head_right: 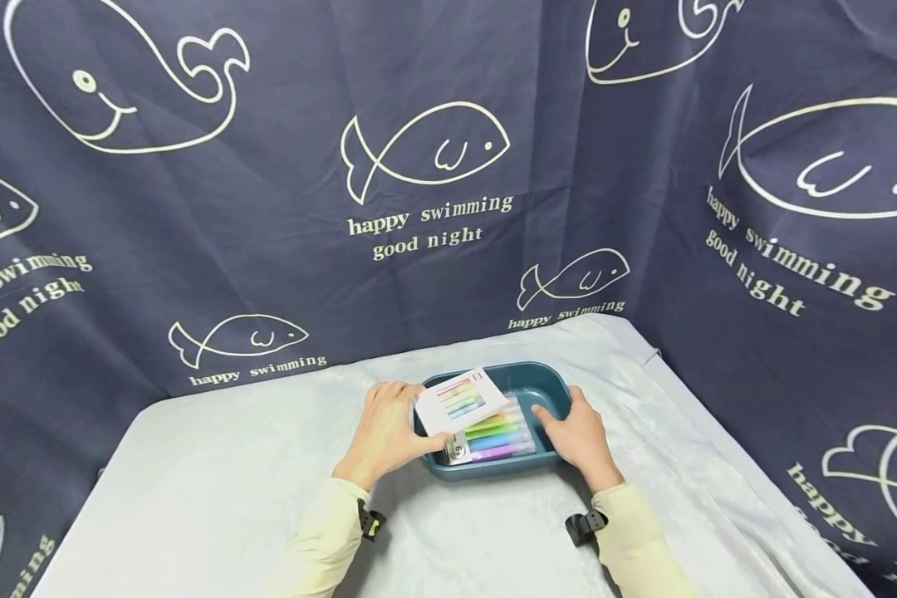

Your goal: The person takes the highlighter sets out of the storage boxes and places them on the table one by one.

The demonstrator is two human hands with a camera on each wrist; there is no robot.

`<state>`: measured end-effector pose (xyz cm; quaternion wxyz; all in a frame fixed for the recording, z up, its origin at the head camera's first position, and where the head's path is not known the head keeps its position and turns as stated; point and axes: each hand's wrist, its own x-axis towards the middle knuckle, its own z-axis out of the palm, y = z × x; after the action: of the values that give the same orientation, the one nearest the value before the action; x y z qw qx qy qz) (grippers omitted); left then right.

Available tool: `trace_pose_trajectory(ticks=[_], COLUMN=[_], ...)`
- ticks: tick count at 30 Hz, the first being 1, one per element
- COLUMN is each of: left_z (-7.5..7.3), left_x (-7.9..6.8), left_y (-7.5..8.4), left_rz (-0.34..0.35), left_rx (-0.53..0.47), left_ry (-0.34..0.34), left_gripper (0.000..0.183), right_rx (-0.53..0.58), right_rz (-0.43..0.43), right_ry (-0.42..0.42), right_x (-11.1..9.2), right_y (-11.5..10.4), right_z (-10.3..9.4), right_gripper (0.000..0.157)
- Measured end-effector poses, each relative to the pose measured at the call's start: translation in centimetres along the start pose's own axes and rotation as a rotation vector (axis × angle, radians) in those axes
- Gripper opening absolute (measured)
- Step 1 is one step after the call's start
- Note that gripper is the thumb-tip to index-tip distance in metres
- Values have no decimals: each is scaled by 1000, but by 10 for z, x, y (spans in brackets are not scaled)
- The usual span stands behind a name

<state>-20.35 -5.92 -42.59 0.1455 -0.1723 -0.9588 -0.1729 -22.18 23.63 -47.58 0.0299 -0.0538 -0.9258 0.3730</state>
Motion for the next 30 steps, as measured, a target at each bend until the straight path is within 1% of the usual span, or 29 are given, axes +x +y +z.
trace_pose_trajectory(ticks=[3, 8, 13, 17, 21, 25, 30], left_z=[-3, -6, -11, -16, -21, -26, -27], left_x=[-3, -8, -11, -14, -18, -23, -30], left_y=[-3, -7, -9, -13, -19, -27, -35], left_rz=[-10, -18, -38, -65, -100, -126, -170], left_rx=[15, 13, -12, -15, -15, -19, -14], left_ry=[16, 32, 40, 41, 54, 66, 76], left_gripper=[80, 79, 77, 74, 76, 78, 81], right_rx=[-1, -12, -14, -18, -20, -20, -14], right_rz=[10, 13, -2, 11, 26, 26, 15], right_ry=[-10, -9, -2, -12, -26, -32, -28], right_x=[-1, -1, 0, -1, -2, 0, 1], right_y=[0, 1, 1, 3, 3, 1, -1], right_z=[1, 1, 0, 0, 0, -1, -2], right_gripper=[74, 74, 74, 75, 77, 78, 78])
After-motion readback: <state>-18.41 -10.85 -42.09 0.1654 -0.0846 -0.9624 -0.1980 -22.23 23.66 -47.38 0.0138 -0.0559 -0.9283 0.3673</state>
